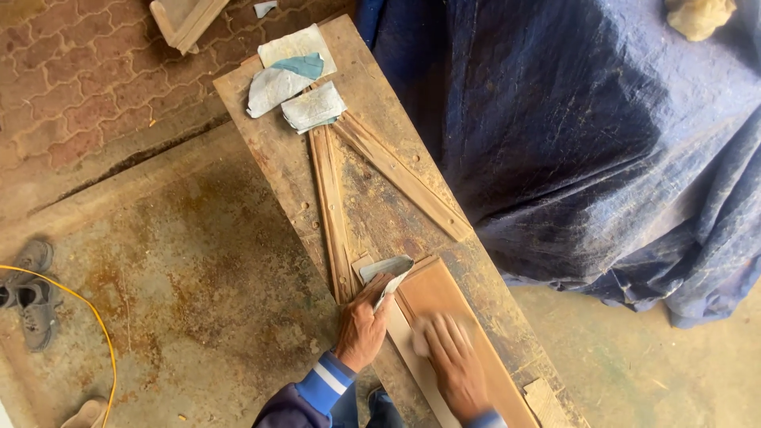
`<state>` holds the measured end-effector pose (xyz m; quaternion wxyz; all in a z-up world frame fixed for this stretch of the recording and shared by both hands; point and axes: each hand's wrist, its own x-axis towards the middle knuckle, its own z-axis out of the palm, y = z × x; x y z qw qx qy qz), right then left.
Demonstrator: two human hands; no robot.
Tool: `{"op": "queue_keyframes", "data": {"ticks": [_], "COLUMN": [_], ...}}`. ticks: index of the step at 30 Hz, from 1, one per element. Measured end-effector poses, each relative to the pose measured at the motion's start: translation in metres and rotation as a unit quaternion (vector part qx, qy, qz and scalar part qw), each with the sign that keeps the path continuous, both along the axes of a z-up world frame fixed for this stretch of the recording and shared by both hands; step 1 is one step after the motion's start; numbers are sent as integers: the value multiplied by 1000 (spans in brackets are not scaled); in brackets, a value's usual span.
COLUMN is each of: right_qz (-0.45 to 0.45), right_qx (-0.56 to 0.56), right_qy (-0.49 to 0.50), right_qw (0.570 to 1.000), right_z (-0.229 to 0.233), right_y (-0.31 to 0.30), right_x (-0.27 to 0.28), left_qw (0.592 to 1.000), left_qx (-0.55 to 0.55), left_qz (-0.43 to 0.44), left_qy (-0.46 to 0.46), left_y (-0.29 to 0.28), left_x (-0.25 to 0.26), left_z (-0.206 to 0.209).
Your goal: The person is sanding a long piece of wood using an electric orbital sander and then finishing it with manual sandpaper.
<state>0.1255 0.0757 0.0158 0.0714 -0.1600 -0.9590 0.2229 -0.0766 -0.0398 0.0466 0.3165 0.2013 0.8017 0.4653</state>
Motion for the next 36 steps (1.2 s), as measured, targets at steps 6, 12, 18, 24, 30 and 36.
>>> {"op": "queue_keyframes", "data": {"ticks": [6,12,18,24,30,36], "right_qz": [30,13,51,35,19,10], "right_qx": [-9,17,18,17,16,45], "right_qy": [21,-33,1,-40,-8,-5], "right_qw": [999,999,999,998,1000,999], "right_z": [23,17,25,26,19,29], "right_y": [2,-12,-2,-11,-6,-2], "right_x": [-81,3,-77,-17,-45,-74], "left_qw": [997,999,997,990,955,995], "left_qx": [62,5,59,-110,-275,80], "left_qz": [25,42,28,35,-35,54], "left_qy": [48,-27,29,-85,-103,18], "left_y": [-6,-1,-2,3,3,-3], "left_x": [10,5,11,7,7,13], "left_z": [-12,-3,-11,9,1,-11]}}
